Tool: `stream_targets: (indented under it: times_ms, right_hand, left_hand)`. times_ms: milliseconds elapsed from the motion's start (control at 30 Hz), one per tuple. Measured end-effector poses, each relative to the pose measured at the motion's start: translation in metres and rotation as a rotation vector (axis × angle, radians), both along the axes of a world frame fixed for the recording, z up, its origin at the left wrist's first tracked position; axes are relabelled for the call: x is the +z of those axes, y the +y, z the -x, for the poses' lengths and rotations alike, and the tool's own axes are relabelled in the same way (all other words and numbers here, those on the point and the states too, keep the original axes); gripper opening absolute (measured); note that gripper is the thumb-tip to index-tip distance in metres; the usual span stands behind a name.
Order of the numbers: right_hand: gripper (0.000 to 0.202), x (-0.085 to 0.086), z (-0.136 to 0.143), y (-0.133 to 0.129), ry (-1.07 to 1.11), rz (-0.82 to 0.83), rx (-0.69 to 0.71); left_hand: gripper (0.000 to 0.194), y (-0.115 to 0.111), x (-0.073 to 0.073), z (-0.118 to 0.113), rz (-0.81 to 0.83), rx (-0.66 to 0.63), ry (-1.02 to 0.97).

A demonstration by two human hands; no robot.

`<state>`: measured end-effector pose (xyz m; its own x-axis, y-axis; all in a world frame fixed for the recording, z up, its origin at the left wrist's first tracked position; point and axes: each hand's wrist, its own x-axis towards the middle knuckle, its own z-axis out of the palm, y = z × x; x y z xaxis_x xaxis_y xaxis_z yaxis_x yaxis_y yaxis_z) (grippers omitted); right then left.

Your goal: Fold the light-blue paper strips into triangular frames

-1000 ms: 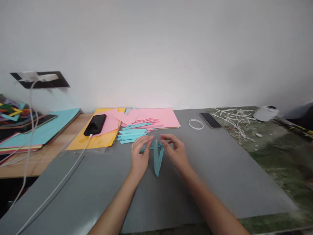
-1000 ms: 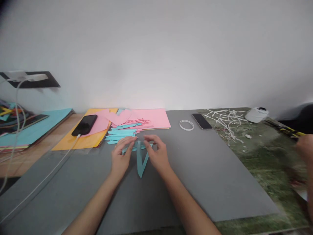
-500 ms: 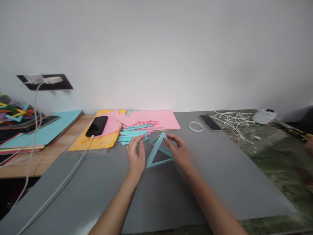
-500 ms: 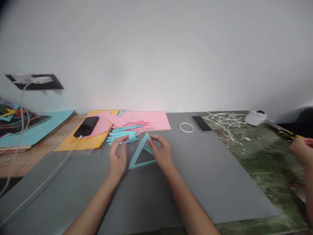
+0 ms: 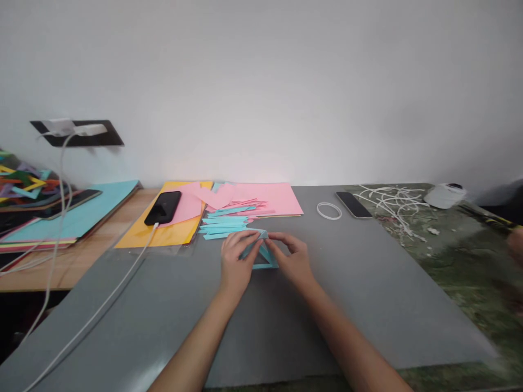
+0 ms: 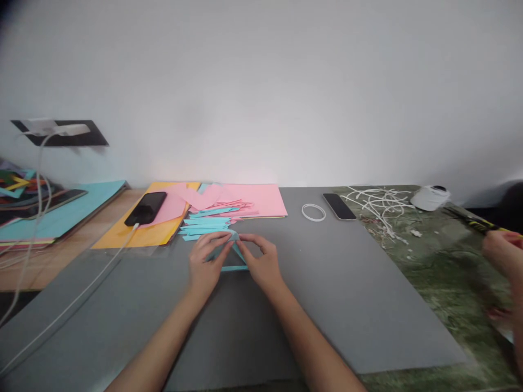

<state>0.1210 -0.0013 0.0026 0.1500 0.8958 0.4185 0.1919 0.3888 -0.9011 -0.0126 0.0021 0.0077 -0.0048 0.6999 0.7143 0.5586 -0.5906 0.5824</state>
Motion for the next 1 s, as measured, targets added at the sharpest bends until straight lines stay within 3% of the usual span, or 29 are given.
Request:
stream_targets:
  times_ms: [167,333,467,667,833,1000]
  right_hand:
    - [0.017,-0.001,-0.007,0.005,0.034,0.001,0.04]
    - [0.012,0.003,-0.022,0.015,0.034,-0.054,0.223]
    - [0.014,0.003,-0.027,0.019,0.059,-0.01,0.343]
    - [0.016,0.001,-0.024,0.017,-0.041,0.046,0.228]
    - [0.013,0.002,-0.022,0.016,-0.123,0.082,0.122]
    - [0.023,0.004,-0.023,0.016,0.067,0.213,0.179]
  left_hand:
    - [0.015,-0.003,0.008,0.001,0.041,-0.051,0.001]
    - [0.022,-0.002,0.018,0.009,0.101,-0.001,-0.013]
    - [0.016,0.002,0.017,0.01,0.258,-0.18,-0.05]
    - [0.018,0.004,0.008,0.003,0.48,-0.291,-0.316]
    - [0.022,0.005,0.003,-0.002,0.691,-0.463,-0.535]
    - [0.027,0.005,0.003,-0.003,0.794,-0.52,-0.736]
